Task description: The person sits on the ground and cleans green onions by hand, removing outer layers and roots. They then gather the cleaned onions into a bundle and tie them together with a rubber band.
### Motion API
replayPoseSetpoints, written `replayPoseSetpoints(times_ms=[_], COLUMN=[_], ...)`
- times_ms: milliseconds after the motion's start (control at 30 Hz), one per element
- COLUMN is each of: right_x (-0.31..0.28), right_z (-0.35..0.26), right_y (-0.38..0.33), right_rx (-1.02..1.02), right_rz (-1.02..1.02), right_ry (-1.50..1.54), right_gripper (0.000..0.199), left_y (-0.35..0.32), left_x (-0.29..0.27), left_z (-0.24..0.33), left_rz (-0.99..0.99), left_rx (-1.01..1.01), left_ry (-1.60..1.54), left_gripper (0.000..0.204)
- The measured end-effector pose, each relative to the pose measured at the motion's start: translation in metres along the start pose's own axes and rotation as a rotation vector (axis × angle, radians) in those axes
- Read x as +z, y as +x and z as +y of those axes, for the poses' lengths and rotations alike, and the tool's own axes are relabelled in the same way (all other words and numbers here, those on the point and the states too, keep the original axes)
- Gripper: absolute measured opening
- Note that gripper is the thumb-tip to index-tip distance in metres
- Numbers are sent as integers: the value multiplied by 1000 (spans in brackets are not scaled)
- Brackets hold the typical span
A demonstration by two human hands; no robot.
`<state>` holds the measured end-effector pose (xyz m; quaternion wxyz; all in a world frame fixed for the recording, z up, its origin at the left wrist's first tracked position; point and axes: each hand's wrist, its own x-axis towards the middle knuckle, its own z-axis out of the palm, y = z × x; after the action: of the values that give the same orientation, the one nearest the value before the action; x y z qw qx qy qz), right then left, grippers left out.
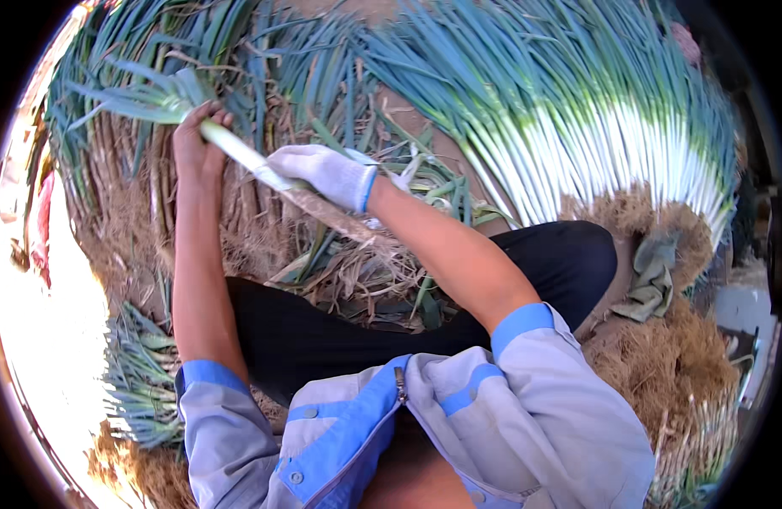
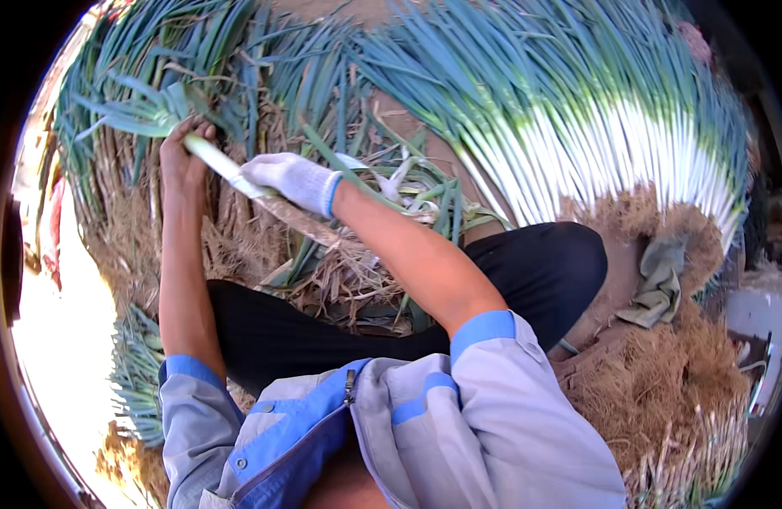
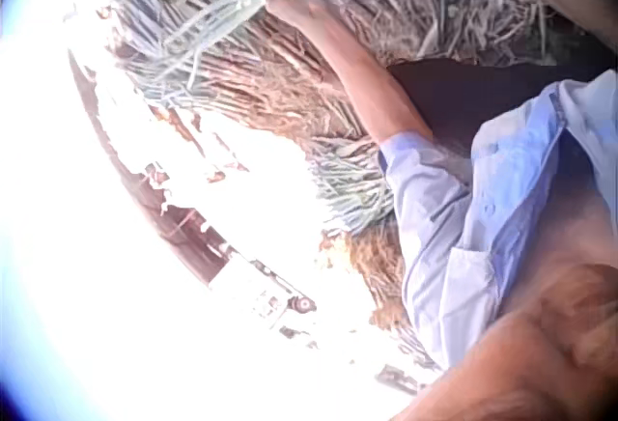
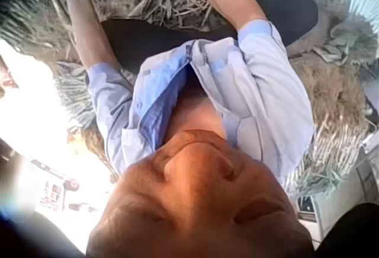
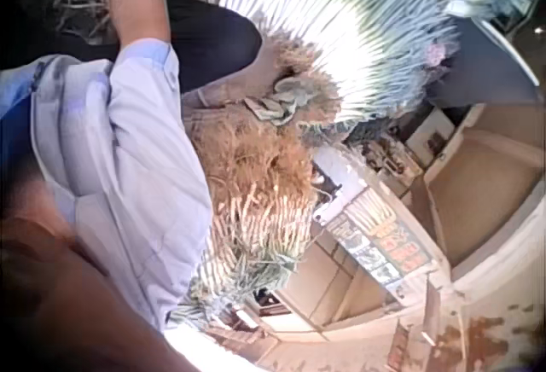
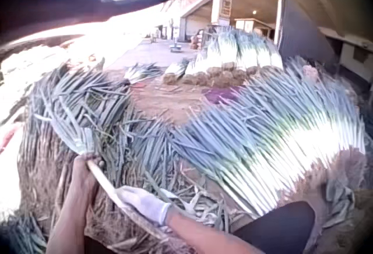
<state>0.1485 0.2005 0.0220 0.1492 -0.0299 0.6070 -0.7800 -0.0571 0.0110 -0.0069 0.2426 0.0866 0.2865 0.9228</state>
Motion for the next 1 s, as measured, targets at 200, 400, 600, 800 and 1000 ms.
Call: replayPoseSetpoints(times_ms=[200, 400, 600, 800, 1000], right_x=[21, 6, -89, -148, -87], right_z=[51, 80, 97, 176, 95], right_y=[12, -6, -87, -153, -98], right_rx=[-125, -8, 73, 602, 416], right_rz=[101, 83, 231, 141, 145], right_ry=[-469, -743, -1274, -1380, -1508], right_gripper=[36, 28, 25, 32, 34], left_y=[-31, -49, -49, -112, -80], left_x=[-18, -78, -104, -208, -214], left_z=[15, 74, 107, 164, 153], left_rz=[422, 652, 881, 916, 764], left_rx=[129, 267, 470, 579, 475], left_ry=[219, 270, 318, 718, 559], left_gripper=[7, 9, 15, 17, 21])
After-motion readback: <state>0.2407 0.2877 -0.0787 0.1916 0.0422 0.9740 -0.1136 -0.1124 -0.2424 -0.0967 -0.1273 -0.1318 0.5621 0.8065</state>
